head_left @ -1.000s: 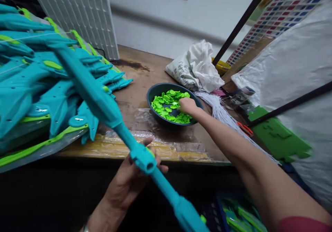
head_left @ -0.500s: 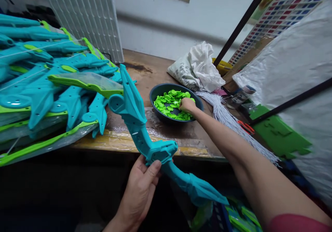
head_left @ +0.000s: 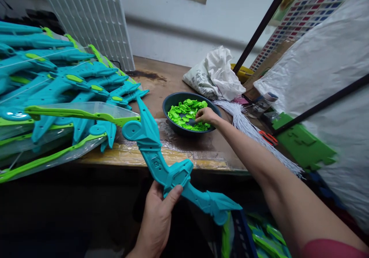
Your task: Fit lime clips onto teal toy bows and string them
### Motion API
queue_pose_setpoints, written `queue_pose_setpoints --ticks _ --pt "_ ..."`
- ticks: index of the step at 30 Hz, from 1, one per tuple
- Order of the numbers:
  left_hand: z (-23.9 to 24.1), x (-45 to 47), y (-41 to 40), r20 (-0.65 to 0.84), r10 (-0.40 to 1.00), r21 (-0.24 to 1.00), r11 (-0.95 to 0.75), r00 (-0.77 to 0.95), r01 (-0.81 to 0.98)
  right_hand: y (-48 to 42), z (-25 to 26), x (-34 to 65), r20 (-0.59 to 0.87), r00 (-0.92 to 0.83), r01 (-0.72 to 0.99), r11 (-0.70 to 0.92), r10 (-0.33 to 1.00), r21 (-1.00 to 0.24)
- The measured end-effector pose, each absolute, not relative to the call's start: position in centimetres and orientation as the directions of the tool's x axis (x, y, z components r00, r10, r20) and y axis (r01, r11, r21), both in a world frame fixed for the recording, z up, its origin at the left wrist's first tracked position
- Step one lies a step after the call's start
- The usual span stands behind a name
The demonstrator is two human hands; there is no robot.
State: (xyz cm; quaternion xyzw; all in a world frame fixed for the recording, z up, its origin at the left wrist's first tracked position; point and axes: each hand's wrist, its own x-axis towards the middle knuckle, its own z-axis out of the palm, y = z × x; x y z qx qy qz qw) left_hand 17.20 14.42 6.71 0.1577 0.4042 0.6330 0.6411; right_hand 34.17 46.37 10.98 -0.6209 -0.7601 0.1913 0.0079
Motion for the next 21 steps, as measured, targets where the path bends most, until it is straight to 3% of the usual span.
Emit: queue_pose_setpoints --ticks 4,9,15,21 --pt "6.7 17.7 14.2 -0.336 0.934 0.716 0.173 -0.117 -0.677 45.7 11.0 34.2 -0.266 -0.266 0.926 0.168 0.927 -0.338" --pt "6.6 18.0 13.4 -0.339 0.936 0.743 0.209 -0.089 -0.636 45.0 11.4 33.9 -0.317 -0.278 0.937 0.184 0.907 -0.297" --pt "5.8 18.1 12.9 -0.366 0.927 0.758 0.245 -0.083 -0.604 44.1 12.0 33.1 -0.328 -0.278 0.957 0.231 0.903 -0.176" --pt "3.8 18.4 12.2 -0.379 0.921 0.798 0.275 -0.091 -0.536 44.3 12.1 31.1 -0.167 -0.320 0.945 0.326 0.933 0.012"
